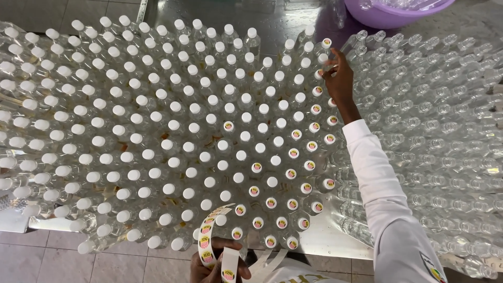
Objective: Applying small circular labels to the caps of numerous small bottles arranged on a production table.
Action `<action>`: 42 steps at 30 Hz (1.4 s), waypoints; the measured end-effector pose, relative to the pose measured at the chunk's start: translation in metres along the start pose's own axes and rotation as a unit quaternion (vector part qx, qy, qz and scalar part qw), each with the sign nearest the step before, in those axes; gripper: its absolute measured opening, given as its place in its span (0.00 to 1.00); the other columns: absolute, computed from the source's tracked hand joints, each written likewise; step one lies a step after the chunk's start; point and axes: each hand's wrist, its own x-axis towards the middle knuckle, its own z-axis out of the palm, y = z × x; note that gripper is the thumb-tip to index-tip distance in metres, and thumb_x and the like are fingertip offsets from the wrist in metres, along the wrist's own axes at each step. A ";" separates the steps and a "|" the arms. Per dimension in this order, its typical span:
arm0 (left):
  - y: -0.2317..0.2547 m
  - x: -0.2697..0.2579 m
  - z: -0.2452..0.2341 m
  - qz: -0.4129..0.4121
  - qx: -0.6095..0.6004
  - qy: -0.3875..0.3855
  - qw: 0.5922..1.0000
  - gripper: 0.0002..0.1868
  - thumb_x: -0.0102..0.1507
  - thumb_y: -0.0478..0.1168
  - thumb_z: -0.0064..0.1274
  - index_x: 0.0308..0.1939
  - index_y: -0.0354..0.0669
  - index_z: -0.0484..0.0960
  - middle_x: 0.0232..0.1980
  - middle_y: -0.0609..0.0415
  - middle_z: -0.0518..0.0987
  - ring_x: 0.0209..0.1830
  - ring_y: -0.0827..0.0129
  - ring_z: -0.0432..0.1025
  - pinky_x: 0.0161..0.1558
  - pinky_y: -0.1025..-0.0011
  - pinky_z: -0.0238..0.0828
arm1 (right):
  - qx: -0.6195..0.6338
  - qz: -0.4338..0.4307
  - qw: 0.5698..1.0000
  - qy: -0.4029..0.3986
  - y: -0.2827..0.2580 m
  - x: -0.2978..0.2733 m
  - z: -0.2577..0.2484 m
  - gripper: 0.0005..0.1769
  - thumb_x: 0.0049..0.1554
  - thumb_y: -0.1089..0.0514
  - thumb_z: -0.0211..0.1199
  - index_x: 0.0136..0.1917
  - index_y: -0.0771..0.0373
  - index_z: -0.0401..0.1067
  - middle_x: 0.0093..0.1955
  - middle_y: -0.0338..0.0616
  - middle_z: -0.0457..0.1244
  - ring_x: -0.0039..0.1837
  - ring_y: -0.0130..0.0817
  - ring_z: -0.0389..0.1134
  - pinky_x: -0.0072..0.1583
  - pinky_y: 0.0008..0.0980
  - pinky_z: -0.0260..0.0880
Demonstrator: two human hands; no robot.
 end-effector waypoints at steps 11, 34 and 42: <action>-0.008 0.007 -0.002 0.030 -0.011 -0.021 0.999 0.24 0.69 0.46 0.57 0.48 0.20 0.86 0.20 0.28 0.87 0.14 0.50 0.81 0.17 0.65 0.75 | 0.062 0.047 0.996 0.034 0.006 0.031 -0.001 0.23 0.66 0.57 0.68 0.73 0.54 0.71 0.49 0.38 0.68 0.49 0.31 0.68 0.55 0.38 0.71; -0.015 0.009 0.010 -0.017 -0.016 0.074 0.997 0.27 0.65 0.50 0.60 0.44 0.19 0.87 0.15 0.30 0.84 0.13 0.51 0.79 0.15 0.67 0.66 | -0.051 0.003 0.998 -0.026 0.035 0.063 0.004 0.07 0.59 0.66 0.73 0.49 0.57 0.87 0.49 0.40 0.77 0.52 0.30 0.77 0.57 0.36 0.77; 0.010 0.008 0.025 -0.102 0.007 0.057 0.993 0.22 0.67 0.44 0.56 0.47 0.21 0.87 0.22 0.25 0.88 0.07 0.54 0.72 0.11 0.67 0.64 | -0.022 0.026 0.999 0.000 0.037 0.072 -0.001 0.08 0.58 0.68 0.71 0.50 0.60 0.87 0.48 0.43 0.77 0.51 0.33 0.78 0.57 0.36 0.80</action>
